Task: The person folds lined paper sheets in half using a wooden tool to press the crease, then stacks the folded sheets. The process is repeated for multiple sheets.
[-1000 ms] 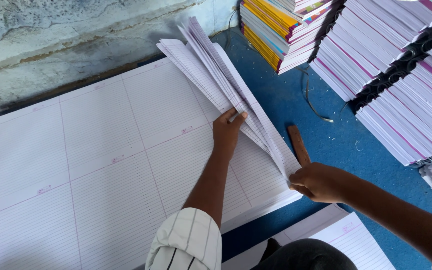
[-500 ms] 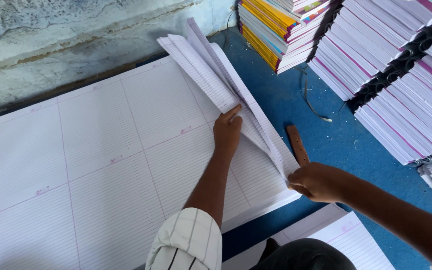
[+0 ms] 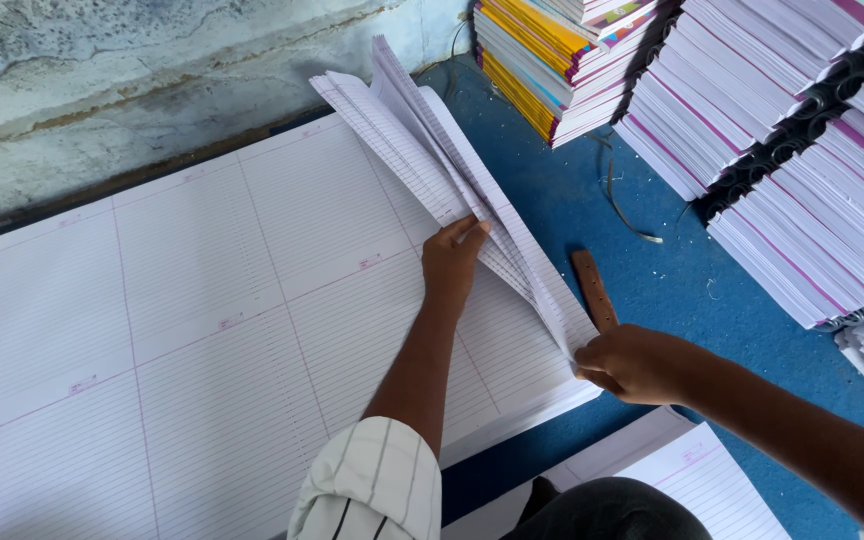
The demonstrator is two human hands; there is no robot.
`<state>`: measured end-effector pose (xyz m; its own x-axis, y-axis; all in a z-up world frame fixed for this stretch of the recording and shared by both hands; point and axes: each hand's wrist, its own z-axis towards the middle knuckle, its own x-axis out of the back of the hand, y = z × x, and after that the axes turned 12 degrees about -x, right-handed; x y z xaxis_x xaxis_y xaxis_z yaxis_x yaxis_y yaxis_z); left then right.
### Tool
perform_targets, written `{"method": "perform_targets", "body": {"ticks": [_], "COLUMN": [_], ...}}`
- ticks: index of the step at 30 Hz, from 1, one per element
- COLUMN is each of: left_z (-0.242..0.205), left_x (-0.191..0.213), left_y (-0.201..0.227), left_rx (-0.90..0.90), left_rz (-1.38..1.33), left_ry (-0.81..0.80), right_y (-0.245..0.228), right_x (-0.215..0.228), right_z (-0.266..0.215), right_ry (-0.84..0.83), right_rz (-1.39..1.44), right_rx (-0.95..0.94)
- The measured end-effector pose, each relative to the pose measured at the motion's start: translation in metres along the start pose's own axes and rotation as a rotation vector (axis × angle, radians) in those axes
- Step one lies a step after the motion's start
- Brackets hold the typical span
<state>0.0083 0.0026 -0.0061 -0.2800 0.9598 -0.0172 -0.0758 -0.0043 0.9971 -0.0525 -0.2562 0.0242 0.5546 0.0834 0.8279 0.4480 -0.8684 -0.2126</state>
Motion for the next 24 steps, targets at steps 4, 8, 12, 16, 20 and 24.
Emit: {"method": "perform_targets", "body": {"ticks": [4, 8, 12, 16, 20, 24], "left_z": [-0.001, -0.003, -0.001, -0.003, -0.002, -0.002], "left_x": [0.001, 0.002, 0.005, 0.006, 0.008, 0.007], "left_y": [-0.002, -0.004, -0.004, -0.006, -0.008, -0.010], "left_rx": [0.012, 0.021, -0.001, -0.003, -0.050, -0.089], "left_rz": [-0.018, -0.067, -0.072, -0.065, -0.140, -0.091], "left_ry": [0.029, 0.035, 0.022, 0.016, 0.030, 0.041], "right_y": [0.000, -0.005, -0.009, -0.017, -0.025, -0.033], "right_x": [0.001, 0.005, 0.020, 0.044, 0.077, 0.093], "right_z": [-0.001, -0.003, -0.005, -0.003, 0.008, 0.042], "right_ry": [0.001, -0.020, -0.088, -0.260, -0.260, -0.026], "right_rz": [-0.003, 0.018, 0.043, -0.057, -0.027, 0.218], "right_rx": [0.005, -0.039, -0.129, -0.281, -0.381, -0.376]}}
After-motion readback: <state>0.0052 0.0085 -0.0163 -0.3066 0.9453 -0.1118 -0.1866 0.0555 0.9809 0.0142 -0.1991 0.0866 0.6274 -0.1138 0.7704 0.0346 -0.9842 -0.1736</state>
